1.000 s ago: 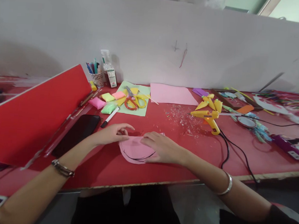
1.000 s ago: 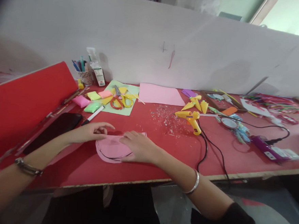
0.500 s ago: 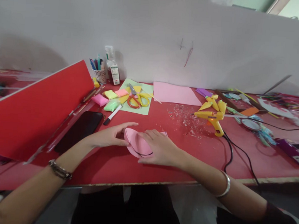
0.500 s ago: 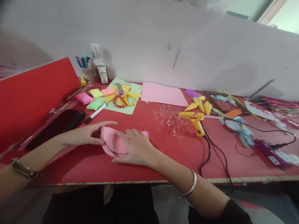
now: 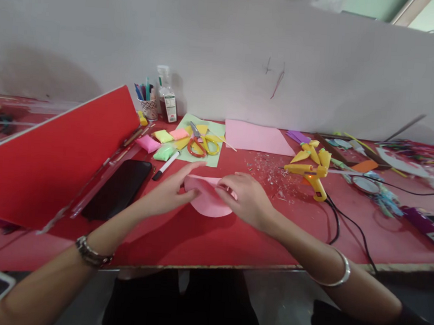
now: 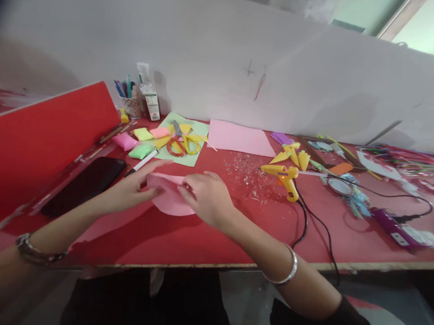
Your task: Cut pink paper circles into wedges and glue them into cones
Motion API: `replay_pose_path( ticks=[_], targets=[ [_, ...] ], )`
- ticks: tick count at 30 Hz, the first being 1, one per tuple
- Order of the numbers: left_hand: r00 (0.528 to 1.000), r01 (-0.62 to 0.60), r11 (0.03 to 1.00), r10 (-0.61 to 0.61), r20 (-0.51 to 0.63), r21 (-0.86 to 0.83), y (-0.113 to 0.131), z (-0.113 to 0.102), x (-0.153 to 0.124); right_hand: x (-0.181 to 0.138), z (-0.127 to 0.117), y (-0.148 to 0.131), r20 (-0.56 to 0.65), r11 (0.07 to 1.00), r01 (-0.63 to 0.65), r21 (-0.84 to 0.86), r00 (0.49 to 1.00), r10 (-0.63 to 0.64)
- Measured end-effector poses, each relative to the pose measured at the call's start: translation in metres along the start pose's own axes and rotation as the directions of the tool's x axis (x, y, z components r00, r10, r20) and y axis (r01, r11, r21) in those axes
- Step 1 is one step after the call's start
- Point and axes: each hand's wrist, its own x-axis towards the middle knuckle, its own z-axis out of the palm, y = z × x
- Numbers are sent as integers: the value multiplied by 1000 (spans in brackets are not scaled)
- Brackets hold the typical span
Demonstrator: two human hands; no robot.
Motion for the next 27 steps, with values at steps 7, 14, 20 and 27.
replay_pose_path(
  ticks=[7,14,20,27],
  targets=[
    [973,-41,958,-26,-230,-284,11,-8,12,15,-48,4,-39,955,-104,277,992,120],
    [991,26,1000,-27,-129,-8,-11,1,31,23,-32,41,326,821,-372,433,914,242],
    [998,61,862,-50,-35,503,-36,23,34,18,8,61,414,831,-478,286,844,343],
    [999,-16,722,-11,34,692,-30,38,31,11,16,55,306,880,-454,138,865,398]
  ],
)
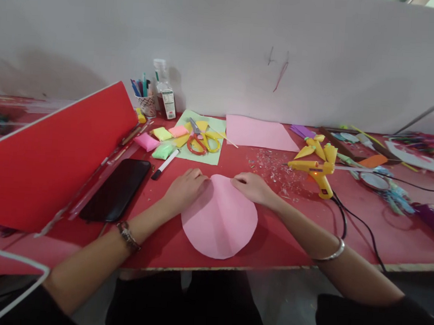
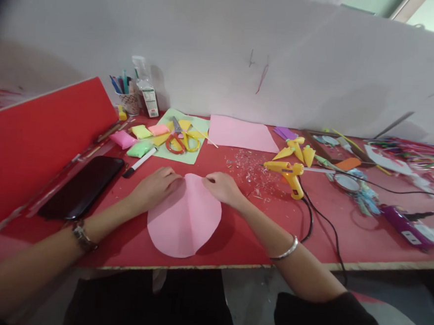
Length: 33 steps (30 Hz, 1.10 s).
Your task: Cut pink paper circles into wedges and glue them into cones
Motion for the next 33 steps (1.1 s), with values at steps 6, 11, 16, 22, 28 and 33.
replay_pose_path(
  ticks=[6,11,16,22,28,33],
  targets=[
    [997,-56,985,46,65,161,8,-3,-2,-13,13,6,-82,993,26,-118,996,-36],
    [993,-88,963,66,96,253,14,-5,-2,-20,21,7,-147,976,61,-208,985,-93],
    [991,-97,950,66,114,297,20,-6,-1,-22,25,7,-197,940,81,-331,968,-153],
    [991,-81,949,44,128,306,22,-7,-1,-23,27,9,-215,935,84,-345,962,-166],
    [989,-86,948,44,142,306,27,-8,-2,-25,29,13,-239,948,83,-308,957,-162],
    [990,-55,949,12,138,312,34,-8,-11,-26,27,15,-243,962,56,-268,962,-124]
  ],
)
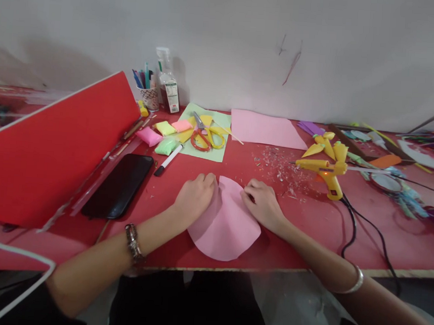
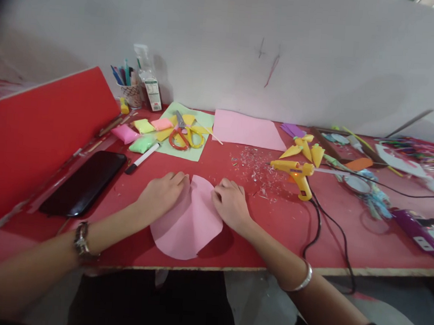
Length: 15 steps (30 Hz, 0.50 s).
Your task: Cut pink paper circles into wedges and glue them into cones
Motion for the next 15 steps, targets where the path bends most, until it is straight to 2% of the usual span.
replay_pose_path(
  ticks=[7,15],
  targets=[
    [998,47,996,-51,-47,-81,10,3,-16,-5,-6,4,49,963,-48,264,998,37],
    [999,33,998,-34,-21,-47,9,2,-14,-15,-11,9,62,953,-31,302,998,13]
  ],
)
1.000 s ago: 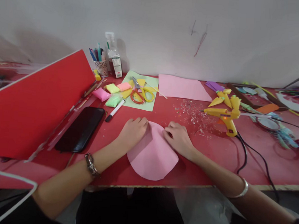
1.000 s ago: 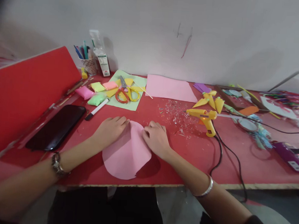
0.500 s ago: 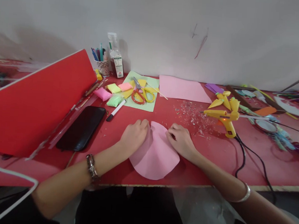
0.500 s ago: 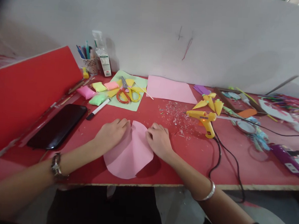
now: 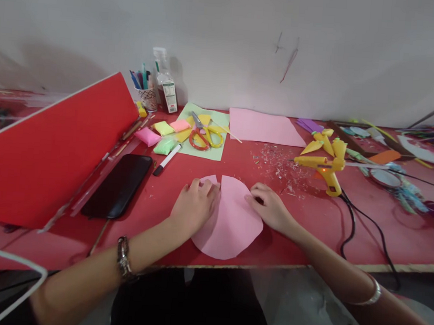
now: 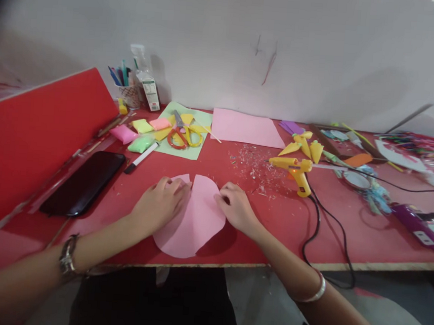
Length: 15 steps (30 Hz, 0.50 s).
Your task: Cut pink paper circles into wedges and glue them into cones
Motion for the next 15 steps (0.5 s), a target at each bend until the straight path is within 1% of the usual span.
replay_pose_path(
  ticks=[3,7,11,13,15],
  targets=[
    [1000,1,1000,-1,0,-12,2,2,-4,-2,-2,4,-5,1000,-15,23,1000,15],
    [999,-37,997,37,-4,-62,5,4,-14,-5,-4,6,-26,997,-28,75,999,30],
    [997,-58,994,61,38,-91,7,4,-21,-11,-6,3,42,992,-42,119,998,37],
    [997,-50,994,55,52,-94,8,4,-21,-16,-6,3,66,993,-52,105,997,45],
    [997,-42,994,47,55,-97,9,5,-21,-22,-5,4,57,997,-47,57,997,44]
  ],
)
